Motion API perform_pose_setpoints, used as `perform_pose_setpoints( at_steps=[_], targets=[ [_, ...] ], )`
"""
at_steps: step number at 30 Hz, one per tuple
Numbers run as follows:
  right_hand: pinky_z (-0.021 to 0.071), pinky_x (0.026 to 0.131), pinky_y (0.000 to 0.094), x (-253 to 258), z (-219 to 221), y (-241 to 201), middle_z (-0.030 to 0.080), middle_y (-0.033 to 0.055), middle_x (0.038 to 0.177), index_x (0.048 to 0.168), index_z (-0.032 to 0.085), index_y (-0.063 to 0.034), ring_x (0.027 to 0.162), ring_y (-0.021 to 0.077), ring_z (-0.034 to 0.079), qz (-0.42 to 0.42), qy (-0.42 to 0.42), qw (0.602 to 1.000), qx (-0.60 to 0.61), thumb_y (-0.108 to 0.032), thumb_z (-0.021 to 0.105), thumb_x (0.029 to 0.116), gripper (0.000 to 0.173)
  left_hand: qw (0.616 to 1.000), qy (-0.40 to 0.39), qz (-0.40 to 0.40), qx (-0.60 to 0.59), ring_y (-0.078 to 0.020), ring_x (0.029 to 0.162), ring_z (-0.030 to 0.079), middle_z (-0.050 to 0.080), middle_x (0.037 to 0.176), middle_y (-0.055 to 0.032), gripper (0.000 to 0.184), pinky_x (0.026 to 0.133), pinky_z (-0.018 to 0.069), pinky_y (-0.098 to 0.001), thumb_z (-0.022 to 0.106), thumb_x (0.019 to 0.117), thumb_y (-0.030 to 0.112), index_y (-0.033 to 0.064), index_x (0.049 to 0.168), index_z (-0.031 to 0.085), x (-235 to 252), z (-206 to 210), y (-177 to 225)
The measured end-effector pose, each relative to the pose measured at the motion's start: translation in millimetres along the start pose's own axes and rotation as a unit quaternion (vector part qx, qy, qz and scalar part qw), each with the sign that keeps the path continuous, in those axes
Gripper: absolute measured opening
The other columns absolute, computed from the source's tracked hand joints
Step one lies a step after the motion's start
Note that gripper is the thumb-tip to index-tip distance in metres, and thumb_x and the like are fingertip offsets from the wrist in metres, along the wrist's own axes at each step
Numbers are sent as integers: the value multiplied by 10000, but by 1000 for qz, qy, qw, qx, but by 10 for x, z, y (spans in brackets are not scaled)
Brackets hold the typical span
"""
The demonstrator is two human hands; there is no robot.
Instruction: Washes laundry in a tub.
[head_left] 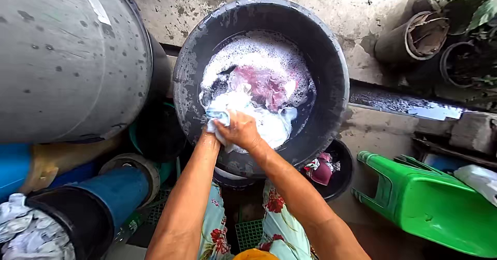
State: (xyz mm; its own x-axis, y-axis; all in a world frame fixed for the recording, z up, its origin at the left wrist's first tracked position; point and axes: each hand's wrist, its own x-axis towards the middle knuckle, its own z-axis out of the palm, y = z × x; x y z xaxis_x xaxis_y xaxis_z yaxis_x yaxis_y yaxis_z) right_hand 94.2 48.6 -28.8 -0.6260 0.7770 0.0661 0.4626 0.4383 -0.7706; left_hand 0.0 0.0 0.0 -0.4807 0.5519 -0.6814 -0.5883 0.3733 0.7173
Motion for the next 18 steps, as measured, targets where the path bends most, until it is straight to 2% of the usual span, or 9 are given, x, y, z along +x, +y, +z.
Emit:
perform_pose_setpoints(
  at_steps=[2, 4, 6, 7, 9, 10, 12, 15, 18],
  targets=[
    [572, 718, 619, 174, -233, 276, 746, 189, 854, 1030, 754, -15, 823, 372, 740, 80, -46, 996, -4, -385, 669, 954, 387, 999, -30, 39, 13, -40, 793, 628, 651, 890, 28, 238, 726, 560, -245, 358, 1090, 200, 107, 1135, 572, 328, 54, 5],
    [528, 868, 687, 408, -611, 622, 748, 224, 995, 1136, 740, -36, 984, 427, 717, 195, -113, 974, -34, -459, 569, 1016, 472, 995, -33, 36, 83, -144, 832, 691, 708, 964, -53, 307, 742, 601, -370, 438, 1079, 283, 74, 1224, 611, 409, 48, 173],
    [504, 910, 696, 562, -860, 871, 732, 244, 1046, 1177, 711, -31, 1042, 452, 695, 217, -117, 967, -68, -507, 528, 1030, 530, 975, -26, 38, 218, -189, 783, 692, 695, 997, -124, 284, 658, 594, -376, 517, 1072, 245, 34, 1249, 587, 436, -20, 280],
    [504, 915, 685, 529, -912, 957, 730, 239, 1049, 1201, 699, -38, 1047, 448, 694, 205, -122, 968, -79, -505, 538, 1028, 524, 952, -8, 34, 303, -228, 834, 699, 688, 1054, -159, 277, 676, 593, -410, 567, 1053, 229, 23, 1236, 598, 446, -68, 242],
    [488, 937, 695, 427, -946, 1127, 710, 257, 1092, 1261, 656, -22, 1088, 465, 668, 177, -175, 963, -101, -482, 597, 996, 534, 877, 38, 47, 476, -394, 1103, 635, 577, 1324, -255, 317, 861, 545, -584, 671, 973, 210, 9, 1217, 659, 518, -59, 147],
    [447, 967, 729, 390, -924, 1211, 667, 291, 1191, 1327, 608, -6, 1174, 506, 605, 186, -230, 949, -111, -454, 660, 960, 581, 841, 48, 52, 536, -462, 1227, 568, 440, 1495, -266, 366, 930, 514, -642, 696, 942, 216, 36, 1257, 648, 542, 16, 100],
    [415, 965, 772, 261, -699, 1392, 572, 339, 1337, 1393, 535, 33, 1294, 561, 490, 235, -318, 910, -126, -270, 777, 874, 648, 797, 16, 87, 597, -494, 1376, 459, 246, 1658, -233, 558, 994, 484, -672, 739, 904, 217, 87, 1419, 569, 604, 152, -131],
    [454, 1017, 700, 24, -276, 1726, 583, 326, 1354, 1433, 507, 41, 1278, 508, 555, 270, -328, 892, -153, -98, 689, 910, 571, 746, -62, 92, 656, -508, 1383, 437, 154, 1712, -166, 642, 993, 450, -691, 679, 960, 385, 276, 1555, 464, 816, 260, -723],
    [365, 1141, 663, -67, -41, 1801, 479, 290, 1513, 1561, 378, -15, 1406, 455, 466, 348, -299, 876, -150, -198, 588, 1018, 610, 719, -84, 27, 690, -506, 1367, 464, 375, 1606, -235, 571, 1040, 403, -711, 574, 1006, 475, 215, 1512, 522, 916, 383, -944]
  ],
)
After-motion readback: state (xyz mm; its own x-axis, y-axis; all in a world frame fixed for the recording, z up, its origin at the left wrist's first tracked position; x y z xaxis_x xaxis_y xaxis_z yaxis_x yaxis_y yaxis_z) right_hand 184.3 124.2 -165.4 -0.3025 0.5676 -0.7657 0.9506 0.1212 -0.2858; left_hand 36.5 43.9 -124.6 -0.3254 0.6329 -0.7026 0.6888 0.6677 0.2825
